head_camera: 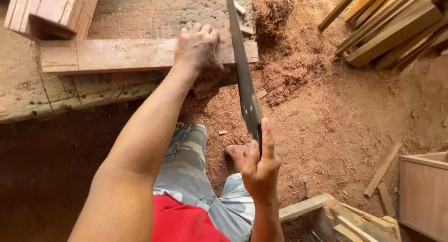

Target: The person uses a hand saw to cut a piece of wood on a workbench. They hold the wood steady with their left hand while sawing with their right hand, creating sawdust on the floor.

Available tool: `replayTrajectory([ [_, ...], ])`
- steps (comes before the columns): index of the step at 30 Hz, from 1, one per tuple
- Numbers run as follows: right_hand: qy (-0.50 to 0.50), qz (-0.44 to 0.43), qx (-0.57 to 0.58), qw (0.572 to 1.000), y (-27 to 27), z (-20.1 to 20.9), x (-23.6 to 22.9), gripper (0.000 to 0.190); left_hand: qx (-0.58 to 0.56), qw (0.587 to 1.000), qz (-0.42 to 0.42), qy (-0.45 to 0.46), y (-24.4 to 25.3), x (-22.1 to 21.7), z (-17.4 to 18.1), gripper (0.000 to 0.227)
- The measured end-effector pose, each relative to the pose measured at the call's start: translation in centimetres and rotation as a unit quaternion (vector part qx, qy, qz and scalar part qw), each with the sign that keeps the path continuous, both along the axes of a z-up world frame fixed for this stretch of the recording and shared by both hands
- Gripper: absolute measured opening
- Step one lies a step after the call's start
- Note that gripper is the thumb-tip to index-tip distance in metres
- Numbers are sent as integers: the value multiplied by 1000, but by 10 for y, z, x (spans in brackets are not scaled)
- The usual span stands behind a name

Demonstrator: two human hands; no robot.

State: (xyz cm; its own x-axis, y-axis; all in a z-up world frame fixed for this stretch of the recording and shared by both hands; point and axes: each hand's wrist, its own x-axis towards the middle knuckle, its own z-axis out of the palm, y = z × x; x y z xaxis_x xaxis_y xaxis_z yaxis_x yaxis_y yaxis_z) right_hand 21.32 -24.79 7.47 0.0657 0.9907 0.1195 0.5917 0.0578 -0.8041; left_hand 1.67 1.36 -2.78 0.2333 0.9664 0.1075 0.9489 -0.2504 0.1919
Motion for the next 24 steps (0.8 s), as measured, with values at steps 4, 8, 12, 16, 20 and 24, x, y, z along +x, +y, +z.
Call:
replayTrajectory([
  [4, 41, -26, -12, 999, -77, -23, 33, 59, -27, 1000, 4, -3, 3, -1, -4, 86],
  [8, 61, -111, -14, 992, -195, -107, 107, 60, -20, 1000, 3, 3, 1, -1, -4, 70],
  [12, 128, -28, -45, 990, -102, -59, 70, 62, -11, 1000, 4, 6, 0, -1, -3, 80],
  [16, -1, 8, -10, 1000, 24, -7, 2, 57, -17, 1000, -3, 11, -1, -1, 3, 89],
  [20, 42, 15, -29, 999, 28, -2, -5, 61, -32, 999, -5, 9, -3, 1, 10, 91],
  [24, 2, -30, -41, 999, -108, -66, 60, 61, -14, 1000, -3, 14, 0, -1, -8, 74],
])
